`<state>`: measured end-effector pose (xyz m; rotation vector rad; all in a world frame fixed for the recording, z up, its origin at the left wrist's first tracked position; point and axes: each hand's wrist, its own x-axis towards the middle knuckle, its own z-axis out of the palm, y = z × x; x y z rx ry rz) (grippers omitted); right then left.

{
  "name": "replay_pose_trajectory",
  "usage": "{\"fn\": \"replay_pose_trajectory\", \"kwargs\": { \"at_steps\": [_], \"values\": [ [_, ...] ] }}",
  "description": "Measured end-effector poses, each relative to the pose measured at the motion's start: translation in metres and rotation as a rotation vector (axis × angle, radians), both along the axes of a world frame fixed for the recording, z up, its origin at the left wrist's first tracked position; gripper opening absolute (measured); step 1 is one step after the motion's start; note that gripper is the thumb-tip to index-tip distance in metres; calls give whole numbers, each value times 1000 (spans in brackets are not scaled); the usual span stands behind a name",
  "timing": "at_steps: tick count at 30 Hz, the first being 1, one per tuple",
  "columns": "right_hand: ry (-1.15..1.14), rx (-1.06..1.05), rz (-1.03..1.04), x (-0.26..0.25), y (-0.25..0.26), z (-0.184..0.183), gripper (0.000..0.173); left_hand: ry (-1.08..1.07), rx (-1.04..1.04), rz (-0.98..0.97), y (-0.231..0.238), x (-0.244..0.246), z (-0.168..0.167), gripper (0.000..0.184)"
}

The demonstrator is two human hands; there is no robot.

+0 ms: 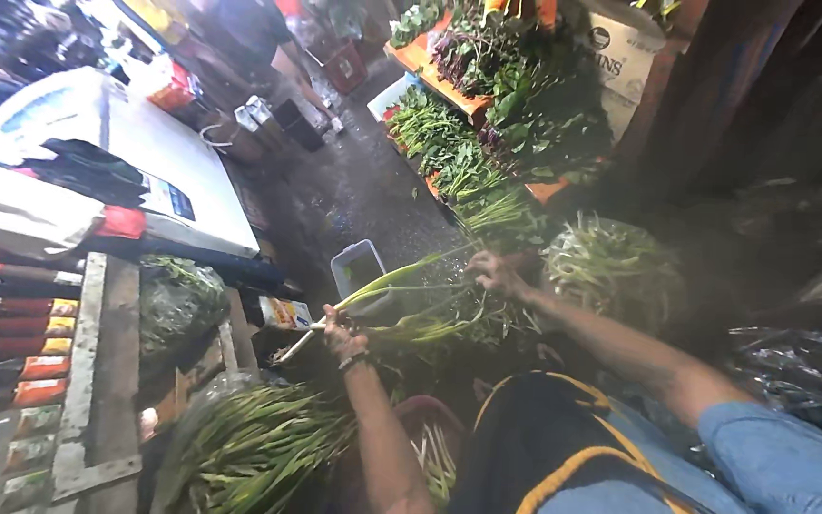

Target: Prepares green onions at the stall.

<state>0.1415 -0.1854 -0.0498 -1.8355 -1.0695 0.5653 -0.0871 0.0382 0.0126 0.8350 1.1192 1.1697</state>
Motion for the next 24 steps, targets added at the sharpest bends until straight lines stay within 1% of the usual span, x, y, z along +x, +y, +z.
{"fn": "replay_pose_trajectory", "kwargs": {
  "at_steps": [2, 3, 4, 7, 8, 9, 10, 11, 13, 15, 16, 18, 20, 22, 24],
  "values": [
    [-187, 89, -97, -18, 4, 4, 34, 43, 12, 20, -4, 3, 1, 27],
    [-247, 107, -137, -24, 5, 8, 35, 58, 21, 26, -6, 3, 2, 26],
    [-253, 114, -165, -28, 4, 13, 34, 66, 30, 33, -6, 3, 3, 25],
    [-45, 167, -284, -33, -4, 22, 30, 65, 58, 58, -6, 0, 6, 23],
    [-17, 193, -335, -34, -8, 24, 29, 58, 63, 66, -6, -1, 7, 22],
    [-45, 209, -361, -35, -10, 24, 28, 57, 62, 74, -6, -2, 9, 22],
    [-98, 204, -328, -36, -10, 22, 29, 58, 61, 78, -7, -2, 9, 21],
    [-138, 186, -238, -38, -7, 19, 30, 64, 62, 80, -10, -1, 9, 22],
    [-162, 107, 28, -44, 5, 6, 37, 81, 71, 76, -16, 4, 7, 23],
    [-161, 3, 194, -52, 17, 2, 42, 87, 78, 74, -20, 12, 3, 22],
    [-174, -16, 225, -55, 21, 1, 43, 90, 74, 75, -22, 15, 2, 21],
    [-210, 19, 231, -60, 22, -5, 39, 83, 65, 69, -22, 16, 2, 18],
    [-255, 28, 264, -58, 17, -7, 38, 87, 57, 73, -20, 14, 0, 19],
    [-339, 10, 299, -55, 11, -7, 41, 114, 38, 85, -20, 16, -3, 23],
    [-348, -17, 336, -51, 4, 0, 41, 130, 27, 79, -24, 21, -8, 22]
  ]
}}
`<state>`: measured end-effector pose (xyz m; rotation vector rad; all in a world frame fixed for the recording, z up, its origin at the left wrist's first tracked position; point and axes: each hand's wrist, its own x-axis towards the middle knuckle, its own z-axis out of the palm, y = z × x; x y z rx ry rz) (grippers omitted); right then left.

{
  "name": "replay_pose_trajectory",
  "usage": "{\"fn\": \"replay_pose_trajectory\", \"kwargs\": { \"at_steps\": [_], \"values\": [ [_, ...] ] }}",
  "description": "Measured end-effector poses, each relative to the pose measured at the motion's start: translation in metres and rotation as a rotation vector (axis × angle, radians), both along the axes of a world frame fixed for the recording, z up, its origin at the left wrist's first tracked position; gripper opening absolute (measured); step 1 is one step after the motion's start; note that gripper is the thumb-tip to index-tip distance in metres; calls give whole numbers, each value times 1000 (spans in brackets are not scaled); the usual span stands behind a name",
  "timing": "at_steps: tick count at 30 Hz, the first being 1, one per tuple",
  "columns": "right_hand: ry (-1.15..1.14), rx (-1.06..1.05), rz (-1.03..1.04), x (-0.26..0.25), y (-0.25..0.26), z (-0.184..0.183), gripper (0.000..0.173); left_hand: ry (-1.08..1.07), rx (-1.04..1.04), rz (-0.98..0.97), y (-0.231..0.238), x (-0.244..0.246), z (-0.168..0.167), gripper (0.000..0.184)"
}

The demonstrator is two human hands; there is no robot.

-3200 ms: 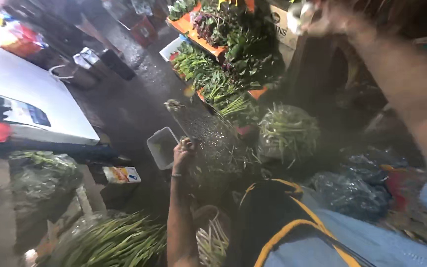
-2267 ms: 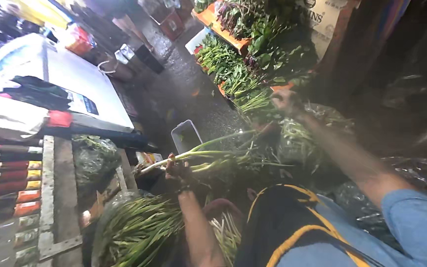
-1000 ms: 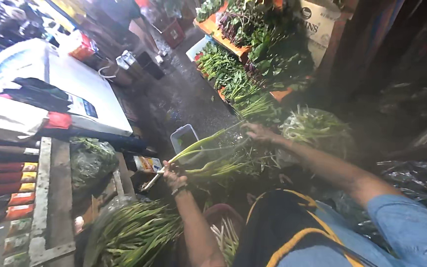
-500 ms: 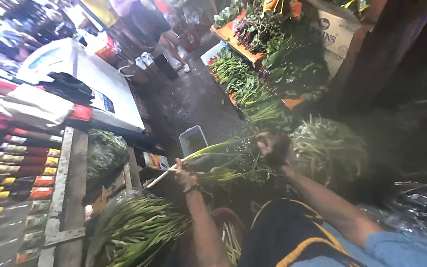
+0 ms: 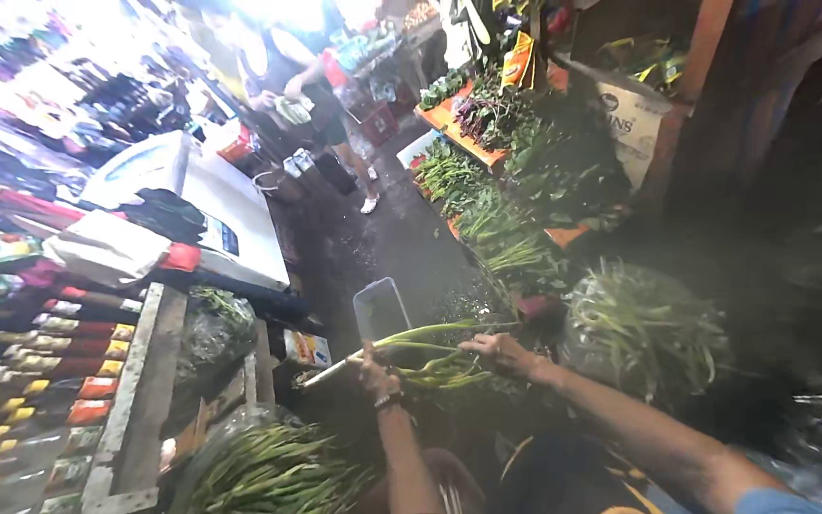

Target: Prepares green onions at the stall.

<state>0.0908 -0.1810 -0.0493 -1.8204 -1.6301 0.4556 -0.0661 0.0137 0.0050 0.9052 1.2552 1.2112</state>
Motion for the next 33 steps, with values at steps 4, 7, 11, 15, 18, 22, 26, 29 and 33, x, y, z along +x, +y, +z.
{"fn": "replay_pose_trajectory", "kwargs": {
  "at_steps": [4, 7, 11, 15, 18, 22, 26, 29, 33],
  "values": [
    [46, 110, -95, 10, -10, 8, 16, 7, 17, -34, -10, 13, -14, 18],
    [102, 107, -254, 27, -31, -4, 14, 13, 31, -25, -7, 9, -19, 20],
    [133, -435, -499, 75, -75, -25, 51, 22, 65, -62, -7, -4, -9, 24],
    [160, -701, -665, 135, -125, -72, 40, 34, 121, -140, -19, -5, -19, 19],
    [147, -776, -720, 168, -154, -93, 51, 201, 282, -194, -31, 0, -33, 18],
    [137, -1013, -725, 192, -173, -88, 59, 261, 319, -292, -62, 15, -25, 19],
    [51, -1072, -649, 195, -151, -51, 42, 526, 406, -482, -94, 18, -10, 24],
    [155, -732, -420, 175, -99, -30, 51, 688, 612, -616, -94, 7, -60, 25],
    [673, -263, 98, 85, -2, 25, 58, 648, 505, -736, -109, 13, -78, 21]
  ]
}}
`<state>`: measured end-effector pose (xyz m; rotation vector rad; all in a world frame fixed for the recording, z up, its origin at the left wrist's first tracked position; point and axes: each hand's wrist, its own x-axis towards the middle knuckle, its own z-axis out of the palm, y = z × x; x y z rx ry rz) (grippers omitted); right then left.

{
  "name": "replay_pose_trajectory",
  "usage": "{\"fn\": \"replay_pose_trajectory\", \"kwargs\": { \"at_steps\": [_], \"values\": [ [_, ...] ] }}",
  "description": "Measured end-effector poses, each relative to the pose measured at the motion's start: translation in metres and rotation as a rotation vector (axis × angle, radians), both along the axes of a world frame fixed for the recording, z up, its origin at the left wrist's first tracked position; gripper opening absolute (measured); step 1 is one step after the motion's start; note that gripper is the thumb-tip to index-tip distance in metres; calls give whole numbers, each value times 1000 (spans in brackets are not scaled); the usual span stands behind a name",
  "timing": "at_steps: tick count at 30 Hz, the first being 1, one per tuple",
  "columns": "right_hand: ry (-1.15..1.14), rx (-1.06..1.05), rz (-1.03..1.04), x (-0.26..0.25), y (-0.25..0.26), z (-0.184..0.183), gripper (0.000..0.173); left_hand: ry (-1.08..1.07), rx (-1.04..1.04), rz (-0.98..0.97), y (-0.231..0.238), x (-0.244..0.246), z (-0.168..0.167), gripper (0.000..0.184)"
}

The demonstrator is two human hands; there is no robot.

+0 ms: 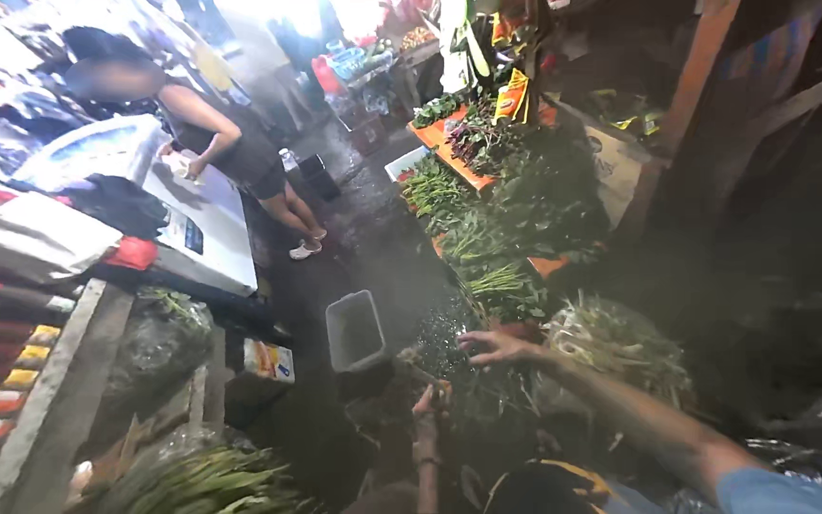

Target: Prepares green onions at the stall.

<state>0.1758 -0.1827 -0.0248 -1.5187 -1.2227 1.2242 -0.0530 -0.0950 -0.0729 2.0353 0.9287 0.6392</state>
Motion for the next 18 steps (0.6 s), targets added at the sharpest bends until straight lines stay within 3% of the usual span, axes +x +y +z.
{"fn": "replay_pose_trajectory", "kwargs": {
  "at_steps": [2, 5, 7, 9, 11, 13, 14, 16, 18],
  "values": [
    [30, 125, 163, -45, 39, 23, 55, 4, -94, 16, -3, 0, 0, 26],
    [-299, 128, 217, -83, 84, 34, 30, -78, -185, 77, 1, -9, -4, 24],
    [-484, 66, 197, -102, 102, 50, 29, -78, -240, 162, 0, -21, 25, 32],
    [-529, 103, 112, -118, 115, 72, 31, -107, -423, 264, -1, -39, 66, 48],
    [-490, 191, 104, -129, 134, 80, 35, -227, -662, 460, 2, -58, 81, 44],
    [-459, 219, 109, -148, 151, 80, 31, -594, -667, 716, 8, -57, 2, 32],
    [-542, 263, 134, -162, 155, 85, 29, -739, -764, 832, 14, -55, -28, 26],
    [-671, 369, 195, -194, 162, 93, 28, -899, -1051, 954, 18, -65, -48, 25],
    [-696, 480, 247, -228, 169, 93, 26, -991, -1198, 1010, 18, -76, -55, 19]
  ]
}}
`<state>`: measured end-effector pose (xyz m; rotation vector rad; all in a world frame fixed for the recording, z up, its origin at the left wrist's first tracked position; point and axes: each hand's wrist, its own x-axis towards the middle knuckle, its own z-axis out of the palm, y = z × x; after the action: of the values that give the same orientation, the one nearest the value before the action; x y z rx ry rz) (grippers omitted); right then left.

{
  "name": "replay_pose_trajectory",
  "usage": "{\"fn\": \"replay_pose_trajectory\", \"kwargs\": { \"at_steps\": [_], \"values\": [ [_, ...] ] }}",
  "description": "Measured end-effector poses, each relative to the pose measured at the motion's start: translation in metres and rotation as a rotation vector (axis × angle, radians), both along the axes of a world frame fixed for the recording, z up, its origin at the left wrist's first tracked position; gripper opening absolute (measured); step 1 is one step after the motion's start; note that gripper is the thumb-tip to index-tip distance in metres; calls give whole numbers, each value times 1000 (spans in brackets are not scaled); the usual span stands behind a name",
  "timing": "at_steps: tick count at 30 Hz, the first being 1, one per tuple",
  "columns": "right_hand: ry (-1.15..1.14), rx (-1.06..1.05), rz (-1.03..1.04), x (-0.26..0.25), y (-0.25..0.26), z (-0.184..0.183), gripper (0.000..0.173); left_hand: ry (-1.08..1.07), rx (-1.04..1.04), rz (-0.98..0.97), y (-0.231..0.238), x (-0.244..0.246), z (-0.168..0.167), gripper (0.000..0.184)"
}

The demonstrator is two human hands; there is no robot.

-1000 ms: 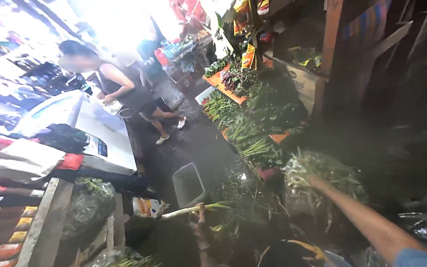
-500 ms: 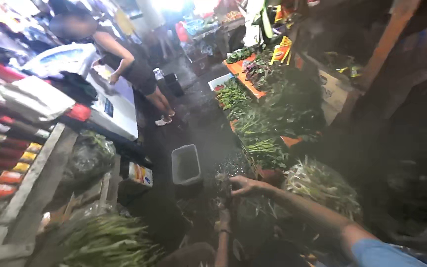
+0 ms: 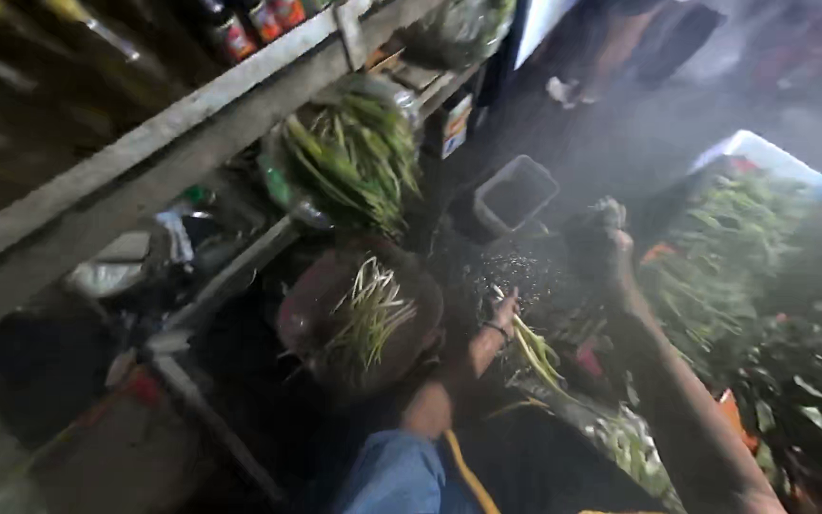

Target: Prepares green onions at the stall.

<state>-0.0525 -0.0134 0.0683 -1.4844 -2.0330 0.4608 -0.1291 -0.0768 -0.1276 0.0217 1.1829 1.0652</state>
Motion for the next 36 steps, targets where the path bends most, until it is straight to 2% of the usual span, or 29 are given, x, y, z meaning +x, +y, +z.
{"fn": "replay_pose_trajectory", "kwargs": {
  "at_steps": [3, 6, 8, 12, 14, 15, 17, 19, 20, 22, 24, 25, 26, 29, 31, 34, 36],
  "values": [
    [118, -45, 154, -45, 6, -11, 25, -111, -41, 50, 1, -11, -3, 13],
    [287, -359, 149, -91, 9, -19, 30, -211, -58, 114, 10, -25, 0, 11],
    [480, -511, 188, -120, 10, -29, 26, -233, -51, 129, 14, -37, 4, 15],
    [761, -847, 159, -177, 19, -58, 21, -139, -81, 146, 16, -60, 27, 7],
    [678, -1004, 204, -191, 29, -89, 31, -56, -97, 87, 13, -65, 34, 28],
    [523, -994, 276, -188, 33, -105, 36, -32, -95, 63, 14, -64, 32, 34],
    [96, -639, 350, -166, 34, -136, 46, -24, -78, 77, 19, -62, 23, 30],
    [-272, -594, 338, -146, 41, -119, 51, -94, -45, 144, 25, -71, 25, 12],
    [-335, -566, 325, -132, 43, -116, 45, -115, -10, 157, 26, -75, 23, 5],
    [-314, -576, 301, -95, 40, -115, 37, -23, 101, 81, 27, -83, 14, 10],
    [-290, -702, 311, -54, 26, -118, 48, 55, 36, -4, 37, -92, 23, 35],
    [-274, -758, 317, -35, 16, -122, 55, 16, -31, 43, 47, -89, 31, 38],
    [-257, -796, 306, -21, 5, -126, 59, -5, -88, 84, 57, -83, 37, 32],
    [-189, -819, 159, -9, -18, -123, 52, -74, -101, 30, 81, -71, 50, 33],
    [-92, -755, 54, -2, -17, -114, 46, -56, 20, -54, 96, -55, 59, 29],
    [154, -613, -101, 17, -6, -97, 39, 118, 463, -332, 104, -34, 82, 36],
    [233, -536, -169, 32, -1, -78, 35, 250, 683, -513, 108, -24, 96, 36]
  ]
}}
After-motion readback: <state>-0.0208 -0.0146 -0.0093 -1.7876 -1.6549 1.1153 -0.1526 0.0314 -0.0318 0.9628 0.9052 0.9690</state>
